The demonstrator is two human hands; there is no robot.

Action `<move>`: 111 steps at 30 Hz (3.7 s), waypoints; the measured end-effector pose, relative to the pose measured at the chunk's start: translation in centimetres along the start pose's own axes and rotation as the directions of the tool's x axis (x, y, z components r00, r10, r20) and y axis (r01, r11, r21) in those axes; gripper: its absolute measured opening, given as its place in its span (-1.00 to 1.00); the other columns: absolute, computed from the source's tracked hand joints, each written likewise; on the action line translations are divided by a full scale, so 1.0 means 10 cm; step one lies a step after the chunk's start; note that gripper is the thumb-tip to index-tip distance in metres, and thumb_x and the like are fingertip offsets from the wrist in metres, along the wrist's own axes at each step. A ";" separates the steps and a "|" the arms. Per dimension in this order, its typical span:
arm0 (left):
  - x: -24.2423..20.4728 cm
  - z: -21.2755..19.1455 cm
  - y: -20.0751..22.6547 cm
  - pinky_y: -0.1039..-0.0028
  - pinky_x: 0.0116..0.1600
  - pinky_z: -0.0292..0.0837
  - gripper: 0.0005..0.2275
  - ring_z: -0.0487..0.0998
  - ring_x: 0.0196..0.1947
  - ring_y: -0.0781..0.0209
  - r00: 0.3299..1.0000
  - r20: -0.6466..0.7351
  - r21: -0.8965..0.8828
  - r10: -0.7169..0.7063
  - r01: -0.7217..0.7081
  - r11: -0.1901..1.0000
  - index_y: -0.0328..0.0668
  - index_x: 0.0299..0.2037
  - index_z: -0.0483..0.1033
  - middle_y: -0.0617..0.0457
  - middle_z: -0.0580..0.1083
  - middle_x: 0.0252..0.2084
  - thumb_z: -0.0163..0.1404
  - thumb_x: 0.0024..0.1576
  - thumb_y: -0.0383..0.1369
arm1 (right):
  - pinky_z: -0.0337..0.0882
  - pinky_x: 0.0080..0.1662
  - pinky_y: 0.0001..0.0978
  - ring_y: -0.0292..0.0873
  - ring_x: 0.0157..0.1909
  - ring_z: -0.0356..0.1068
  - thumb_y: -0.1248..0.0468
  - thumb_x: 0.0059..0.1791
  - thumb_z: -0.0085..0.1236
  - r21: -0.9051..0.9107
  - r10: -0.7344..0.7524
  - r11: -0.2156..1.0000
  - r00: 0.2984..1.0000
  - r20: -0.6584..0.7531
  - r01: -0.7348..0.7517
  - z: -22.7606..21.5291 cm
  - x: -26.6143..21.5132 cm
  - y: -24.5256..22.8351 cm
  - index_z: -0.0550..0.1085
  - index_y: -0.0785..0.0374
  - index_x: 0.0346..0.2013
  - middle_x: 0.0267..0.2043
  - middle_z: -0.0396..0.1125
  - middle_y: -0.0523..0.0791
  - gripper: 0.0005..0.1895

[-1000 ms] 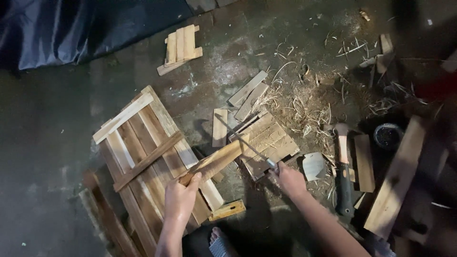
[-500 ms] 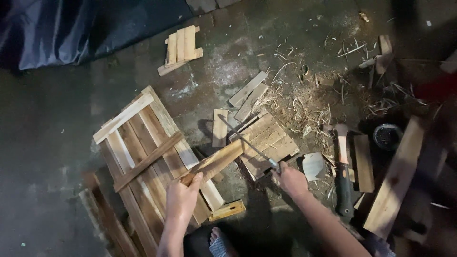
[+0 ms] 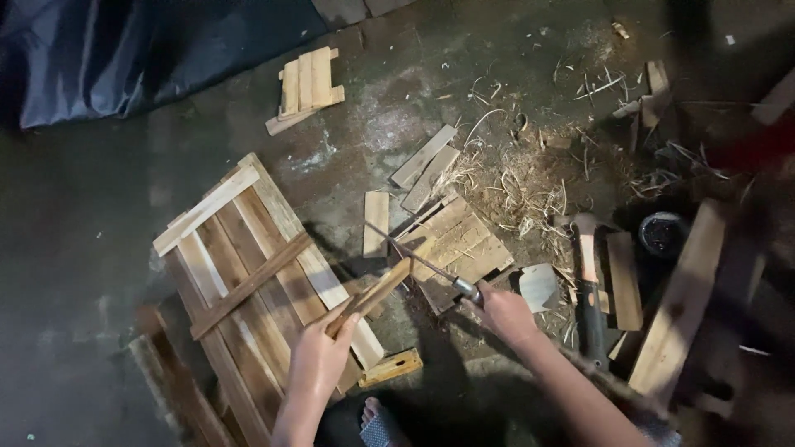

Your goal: The person uses a curved blade to repeatedly strike and shape a small piece of wood held in their left hand. After shaping, they rub the wood with a small piece of sandpaper to smooth the surface.

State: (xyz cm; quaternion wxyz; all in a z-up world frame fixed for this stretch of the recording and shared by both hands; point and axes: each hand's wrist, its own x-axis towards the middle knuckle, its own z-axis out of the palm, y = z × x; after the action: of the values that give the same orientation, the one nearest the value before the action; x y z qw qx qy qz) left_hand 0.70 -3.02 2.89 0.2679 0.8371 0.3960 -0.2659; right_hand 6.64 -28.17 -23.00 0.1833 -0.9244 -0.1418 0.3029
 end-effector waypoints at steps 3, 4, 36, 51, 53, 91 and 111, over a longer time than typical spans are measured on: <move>0.03 0.12 -0.13 0.55 -0.52 0.12 -0.59 0.22 -0.65 0.33 0.996 0.055 0.127 0.072 -0.079 0.989 0.46 0.36 0.38 0.13 0.41 -0.54 -0.12 0.27 -0.07 | 0.45 -0.67 -0.55 -0.32 -0.66 0.36 0.09 0.12 -0.20 -0.040 -0.010 0.999 1.000 -0.012 0.010 0.07 0.02 0.22 0.34 0.17 -0.11 -0.54 0.36 -0.21 -0.75; 0.05 0.17 -0.19 0.59 -0.60 0.01 -0.59 0.07 -0.72 0.39 0.990 0.093 0.162 0.108 -0.122 0.979 0.57 0.37 0.34 0.19 0.26 -0.63 -0.12 0.28 -0.09 | 0.47 -0.65 -0.46 -0.27 -0.64 0.37 0.26 0.11 -0.18 -0.041 -0.013 0.999 0.999 -0.050 0.011 0.12 0.04 0.32 0.37 0.19 -0.16 -0.55 0.36 -0.20 -0.86; 0.27 0.41 -0.61 0.52 -0.64 0.20 -0.56 0.16 -0.75 0.42 0.745 -0.023 0.455 0.666 -0.585 0.671 0.44 0.35 0.34 0.33 0.58 -0.47 -0.02 0.23 -0.17 | 0.57 -0.49 -0.38 -0.21 -0.53 0.44 -0.08 0.11 -0.26 0.014 0.212 0.977 0.975 0.062 -0.213 0.16 0.01 0.41 0.28 0.10 0.01 -0.44 0.38 -0.16 -0.62; 0.19 0.29 -0.51 0.56 -0.66 0.10 -0.58 0.08 -0.79 0.40 0.838 -0.035 0.364 0.545 -0.497 0.788 0.50 0.33 0.38 0.27 0.27 -0.74 -0.04 0.23 -0.12 | 0.48 -0.57 -0.48 -0.30 -0.60 0.36 -0.05 0.10 -0.18 0.073 0.168 0.983 0.986 0.015 -0.169 0.20 0.04 0.23 0.28 0.11 -0.13 -0.48 0.36 -0.21 -0.68; 0.17 0.28 -0.47 0.58 -0.67 0.12 -0.58 0.10 -0.81 0.40 0.856 -0.025 0.371 0.517 -0.472 0.800 0.54 0.33 0.37 0.26 0.26 -0.77 -0.05 0.23 -0.10 | 0.48 -0.59 -0.44 -0.29 -0.62 0.34 -0.08 0.06 -0.09 0.094 0.086 0.992 0.993 -0.079 -0.079 0.29 0.08 0.28 0.30 0.08 -0.22 -0.50 0.36 -0.23 -0.68; 0.03 0.19 -0.22 0.16 0.56 -0.19 -0.47 -0.04 0.58 0.15 0.952 -0.017 -0.565 0.305 -0.261 0.783 0.10 0.46 0.12 0.19 0.06 0.58 -0.36 0.25 -0.11 | 0.40 -0.23 -0.01 0.10 -0.21 0.40 -0.06 -0.11 0.19 0.216 0.465 0.869 0.587 -0.662 -0.445 0.23 -0.25 1.85 0.39 0.14 -0.10 -0.24 0.37 -0.02 -0.55; -0.75 0.37 -1.71 -0.03 0.38 0.13 -0.27 0.26 0.40 -0.11 0.987 -0.102 -0.848 0.127 -0.153 0.507 0.16 0.41 0.18 -0.05 0.29 0.45 -0.45 -0.03 0.10 | 0.40 0.09 -0.04 0.02 0.15 0.37 0.08 -0.03 0.17 0.763 0.251 0.582 0.955 0.160 -0.281 1.39 0.40 0.53 0.29 0.06 0.20 0.07 0.36 -0.02 -0.47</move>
State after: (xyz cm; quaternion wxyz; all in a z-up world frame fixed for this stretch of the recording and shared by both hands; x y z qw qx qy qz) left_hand -17.99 -0.06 1.13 0.6588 0.6309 0.4099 -0.0040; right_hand 2.07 -27.92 -37.67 0.5146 -0.7586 0.1401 0.3742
